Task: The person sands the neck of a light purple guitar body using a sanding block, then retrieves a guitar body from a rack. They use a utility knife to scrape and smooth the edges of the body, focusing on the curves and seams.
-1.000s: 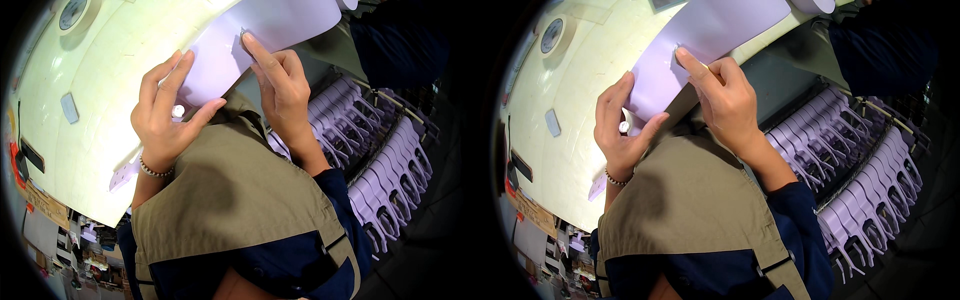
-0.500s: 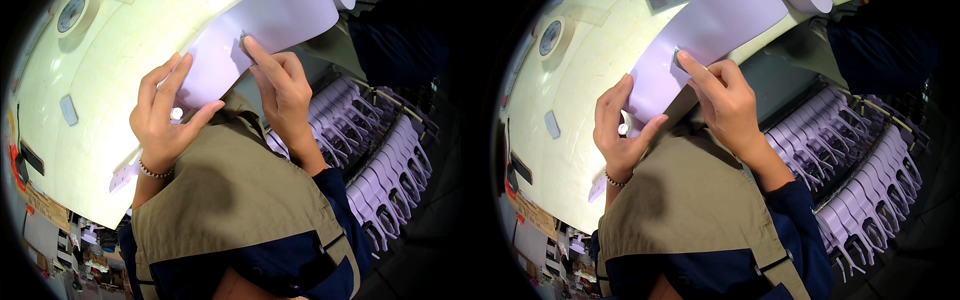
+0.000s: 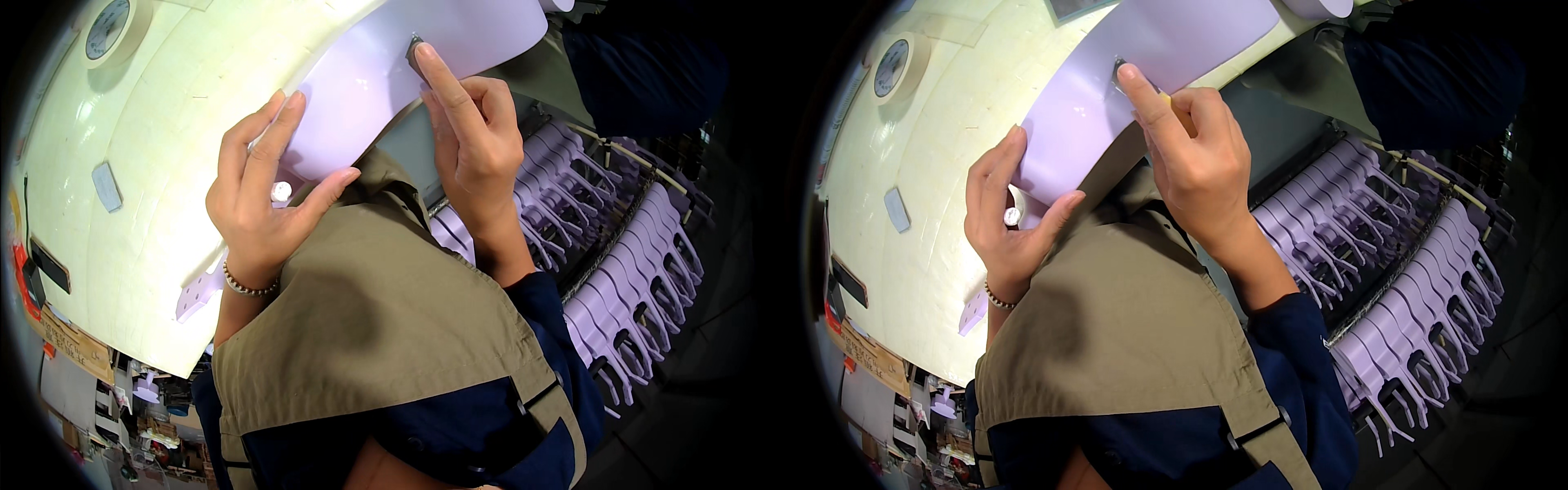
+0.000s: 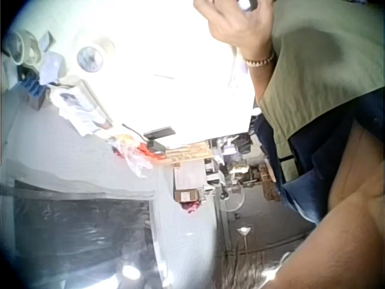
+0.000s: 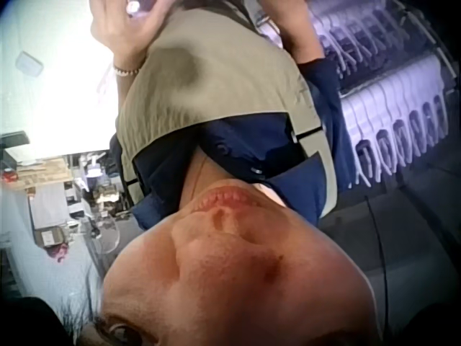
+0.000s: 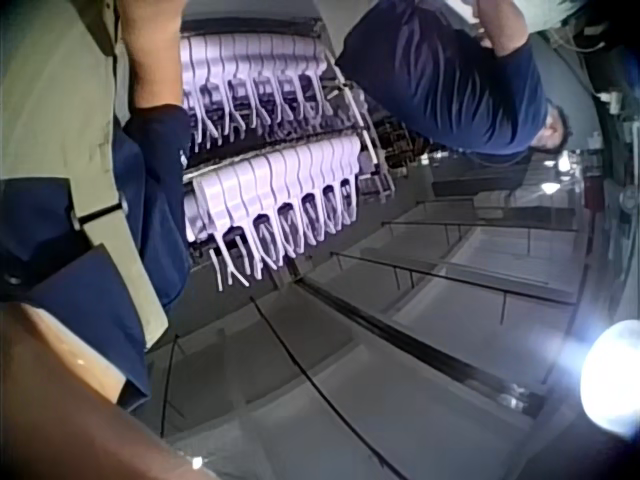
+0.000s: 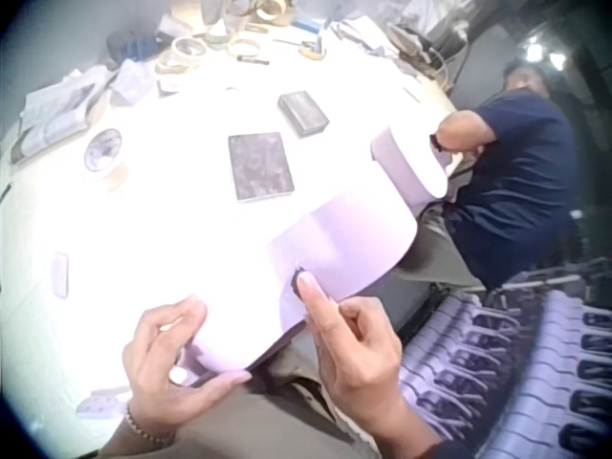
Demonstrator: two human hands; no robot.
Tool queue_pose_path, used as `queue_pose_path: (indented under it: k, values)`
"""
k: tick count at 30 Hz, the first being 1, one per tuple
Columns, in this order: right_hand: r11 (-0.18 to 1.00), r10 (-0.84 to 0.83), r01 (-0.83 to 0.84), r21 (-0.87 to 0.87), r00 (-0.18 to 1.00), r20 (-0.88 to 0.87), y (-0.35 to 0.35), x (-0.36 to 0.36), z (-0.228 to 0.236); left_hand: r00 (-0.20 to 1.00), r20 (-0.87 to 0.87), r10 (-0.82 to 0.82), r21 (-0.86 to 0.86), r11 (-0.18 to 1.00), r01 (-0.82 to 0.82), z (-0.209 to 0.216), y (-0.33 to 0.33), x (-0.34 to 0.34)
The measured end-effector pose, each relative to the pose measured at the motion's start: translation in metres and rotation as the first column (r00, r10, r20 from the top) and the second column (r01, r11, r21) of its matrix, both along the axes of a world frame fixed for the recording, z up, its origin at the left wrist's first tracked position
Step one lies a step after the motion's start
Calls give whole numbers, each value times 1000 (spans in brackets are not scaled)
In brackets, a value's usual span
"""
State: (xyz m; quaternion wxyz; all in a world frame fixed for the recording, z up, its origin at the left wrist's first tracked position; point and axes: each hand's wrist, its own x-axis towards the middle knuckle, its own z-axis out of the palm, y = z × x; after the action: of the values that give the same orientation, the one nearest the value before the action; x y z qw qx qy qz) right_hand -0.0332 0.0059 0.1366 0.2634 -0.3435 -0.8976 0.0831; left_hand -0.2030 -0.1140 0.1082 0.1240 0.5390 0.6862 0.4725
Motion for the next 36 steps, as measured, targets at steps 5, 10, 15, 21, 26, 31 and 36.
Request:
queue_pose_path:
  k: [5, 10, 15, 21, 26, 31, 36]
  values:
    - [1000, -9, 9, 14, 1000, 21, -1, -2, 1, 1000, -5, 2, 10, 1000, -2, -2, 0, 0]
    - [999, 31, -30, -39, 999, 17, 4, 0, 4, 1000, 6, -18, 11, 1000, 18, -3, -1, -2]
    - [997, 49, -53, -50, 996, -77, 5, 1, 3, 1000, 5, -19, 13, 1000, 19, -3, 0, -2]
    - [1000, -3, 3, 3, 1000, -12, 1, -2, 0, 1000, -14, 3, 5, 1000, -2, 0, 0, -1]
    - [999, -1, 0, 44, 1000, 22, 1, -1, -1, 1000, -12, 11, 6, 1000, -11, 0, 1, -1]
    - [999, 5, -7, 39, 998, 60, 2, -2, 3, 1000, -6, 20, 18, 1000, -20, -1, 1, -1]
    - [999, 49, -50, 6, 996, 78, 5, 0, 6, 999, -5, 33, 20, 999, -32, -2, 1, 0]
